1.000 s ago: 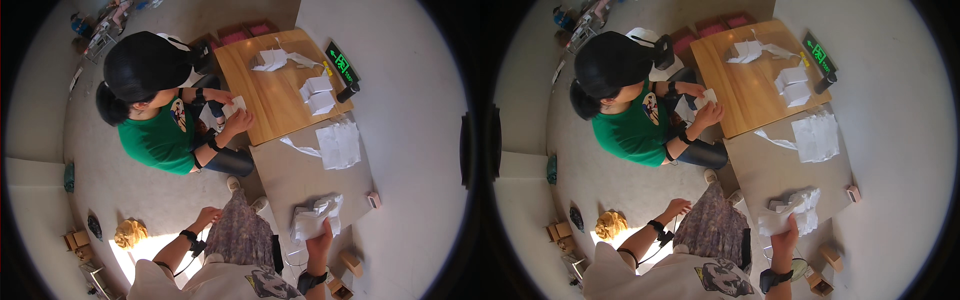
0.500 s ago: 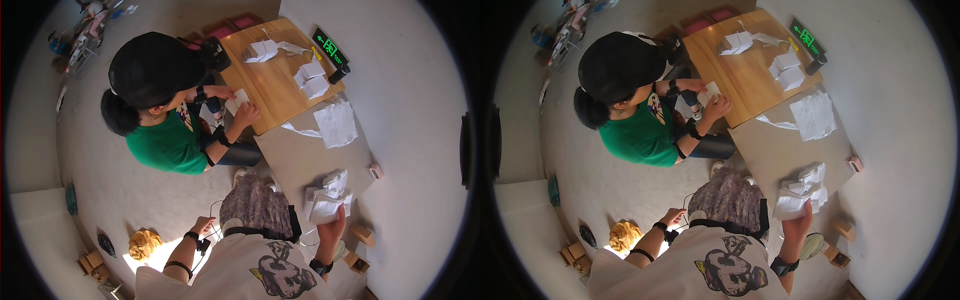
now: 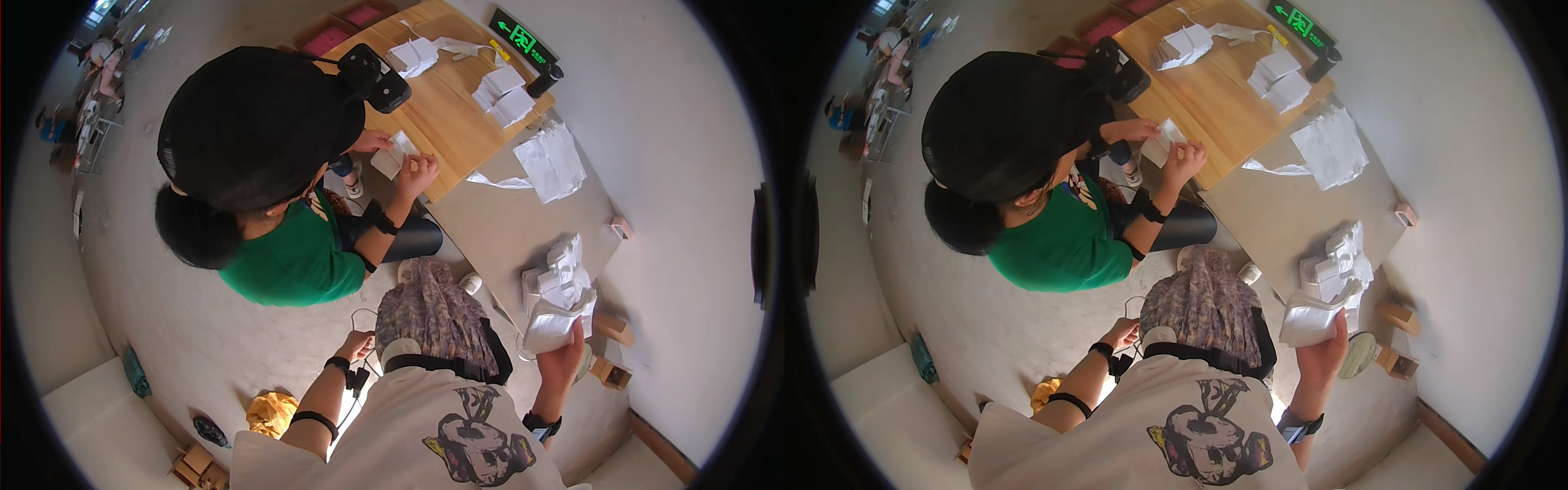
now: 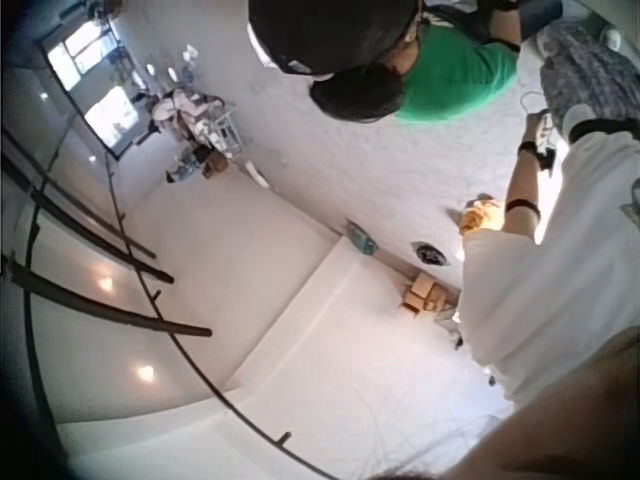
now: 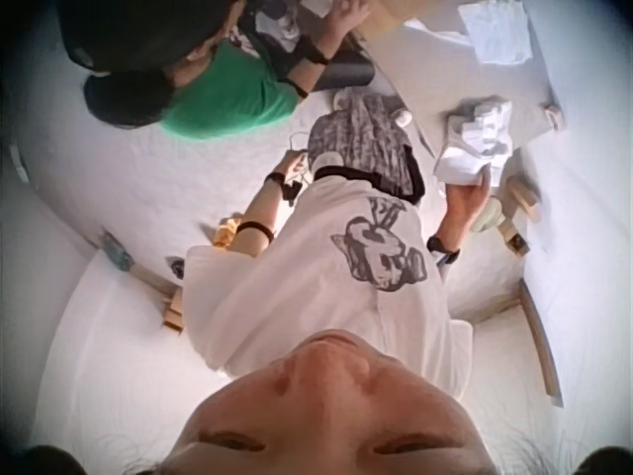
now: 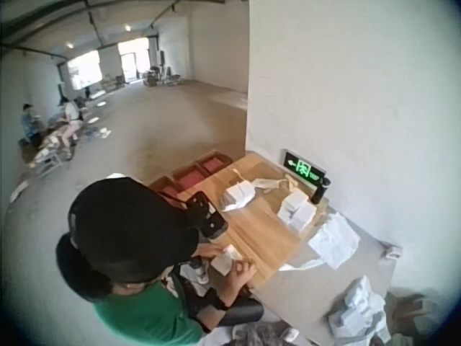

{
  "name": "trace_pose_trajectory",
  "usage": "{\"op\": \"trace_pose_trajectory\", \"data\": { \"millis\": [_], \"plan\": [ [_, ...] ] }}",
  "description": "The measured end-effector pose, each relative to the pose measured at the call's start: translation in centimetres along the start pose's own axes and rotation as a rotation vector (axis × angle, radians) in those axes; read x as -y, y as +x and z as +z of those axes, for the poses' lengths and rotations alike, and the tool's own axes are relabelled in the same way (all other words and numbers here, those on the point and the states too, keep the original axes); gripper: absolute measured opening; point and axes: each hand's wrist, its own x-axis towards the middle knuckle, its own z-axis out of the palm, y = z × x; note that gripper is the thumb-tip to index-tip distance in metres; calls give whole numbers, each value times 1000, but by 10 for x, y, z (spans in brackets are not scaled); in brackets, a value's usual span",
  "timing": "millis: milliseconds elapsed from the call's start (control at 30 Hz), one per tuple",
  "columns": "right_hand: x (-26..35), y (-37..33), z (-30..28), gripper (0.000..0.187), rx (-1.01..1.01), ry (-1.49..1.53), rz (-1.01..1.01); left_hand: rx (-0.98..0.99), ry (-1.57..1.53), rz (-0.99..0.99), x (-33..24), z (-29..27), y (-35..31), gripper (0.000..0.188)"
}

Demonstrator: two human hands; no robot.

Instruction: Folding thin white paper strips into small rectangular stacks.

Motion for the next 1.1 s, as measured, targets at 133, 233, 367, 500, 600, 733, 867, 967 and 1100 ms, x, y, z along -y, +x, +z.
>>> {"op": "trace_pose_trajectory", "data": {
  "millis": [133,233,367,500,600,733,867,967,1100],
  "plan": [
    [4,-3,-3,41,50,-33,-19,52,12,-1,2,-3,0,39],
    [5,-1,3,40,49,-2,-25,61,-12,10,7,-4,1,42],
    [5,3,10,38,58,1,-16,-4,-32,43,3,10,-10,46],
    [7,9,14,38,98,9,2,9,-51,52,21,5,15,47],
    [12,11,14,38,95,38,28,-120,-136,65,47,-8,50,47],
    [16,15,-2,39,88,71,22,-215,-61,70,38,-6,41,42],
    [19,17,-12,39,78,115,51,-309,-36,135,40,-10,30,33],
    [19,15,-25,40,93,112,53,-352,187,225,41,-18,26,28],
    [19,11,-32,39,84,168,41,-330,123,177,31,-17,20,26]
  ]
}}
